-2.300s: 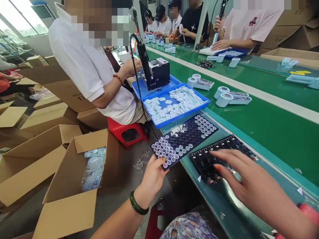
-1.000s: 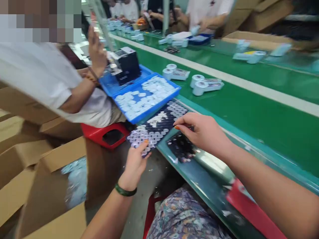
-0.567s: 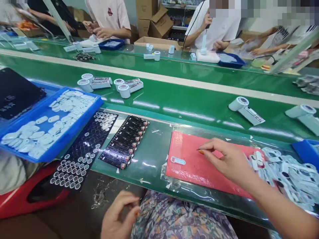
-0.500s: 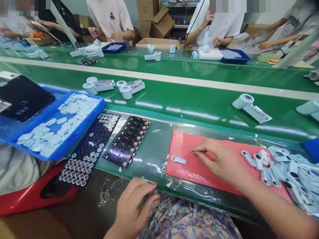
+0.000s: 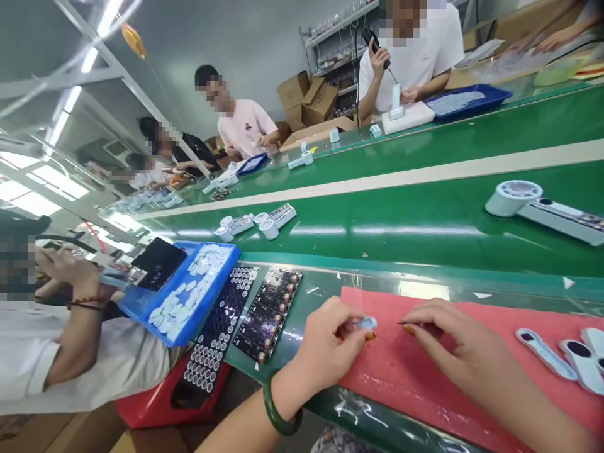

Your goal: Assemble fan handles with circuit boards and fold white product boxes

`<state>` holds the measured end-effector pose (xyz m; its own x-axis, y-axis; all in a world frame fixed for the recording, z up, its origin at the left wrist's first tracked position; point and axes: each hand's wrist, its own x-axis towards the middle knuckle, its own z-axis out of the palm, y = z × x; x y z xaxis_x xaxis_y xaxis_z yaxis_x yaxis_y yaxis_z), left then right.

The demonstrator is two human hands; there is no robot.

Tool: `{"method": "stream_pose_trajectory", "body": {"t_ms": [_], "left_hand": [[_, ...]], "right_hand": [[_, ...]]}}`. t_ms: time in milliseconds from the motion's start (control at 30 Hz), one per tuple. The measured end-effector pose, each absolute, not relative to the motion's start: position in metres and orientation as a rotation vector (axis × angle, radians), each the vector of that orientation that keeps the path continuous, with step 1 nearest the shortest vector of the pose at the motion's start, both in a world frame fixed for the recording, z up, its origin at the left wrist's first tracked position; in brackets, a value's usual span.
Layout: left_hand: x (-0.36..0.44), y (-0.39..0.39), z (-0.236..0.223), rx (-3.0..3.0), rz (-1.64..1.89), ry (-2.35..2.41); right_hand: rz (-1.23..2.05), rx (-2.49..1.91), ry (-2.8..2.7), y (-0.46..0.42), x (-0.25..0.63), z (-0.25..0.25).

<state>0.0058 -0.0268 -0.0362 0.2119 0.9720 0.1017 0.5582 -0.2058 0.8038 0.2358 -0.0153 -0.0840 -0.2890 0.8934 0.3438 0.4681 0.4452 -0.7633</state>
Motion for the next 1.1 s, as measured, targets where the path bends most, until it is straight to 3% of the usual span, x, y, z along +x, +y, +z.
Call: {"method": "stream_pose_trajectory", "body": {"t_ms": [133,267,1100], "left_hand": [[0.043,-0.003,-0.042,1.089,1.072,1.047],[0.070,0.008,-0.054,0.871,1.125,0.800],[0.053,-0.001,-0.059,1.351,1.094,0.900]], "right_hand": [[0.571,-1.246,-1.734,-0.013,0.245,-0.076],[0.554,-1.233,-1.678,-0.013,0.252,-0.062],[0.174,-1.124,-1.961,-0.016,0.258,-0.054]]}}
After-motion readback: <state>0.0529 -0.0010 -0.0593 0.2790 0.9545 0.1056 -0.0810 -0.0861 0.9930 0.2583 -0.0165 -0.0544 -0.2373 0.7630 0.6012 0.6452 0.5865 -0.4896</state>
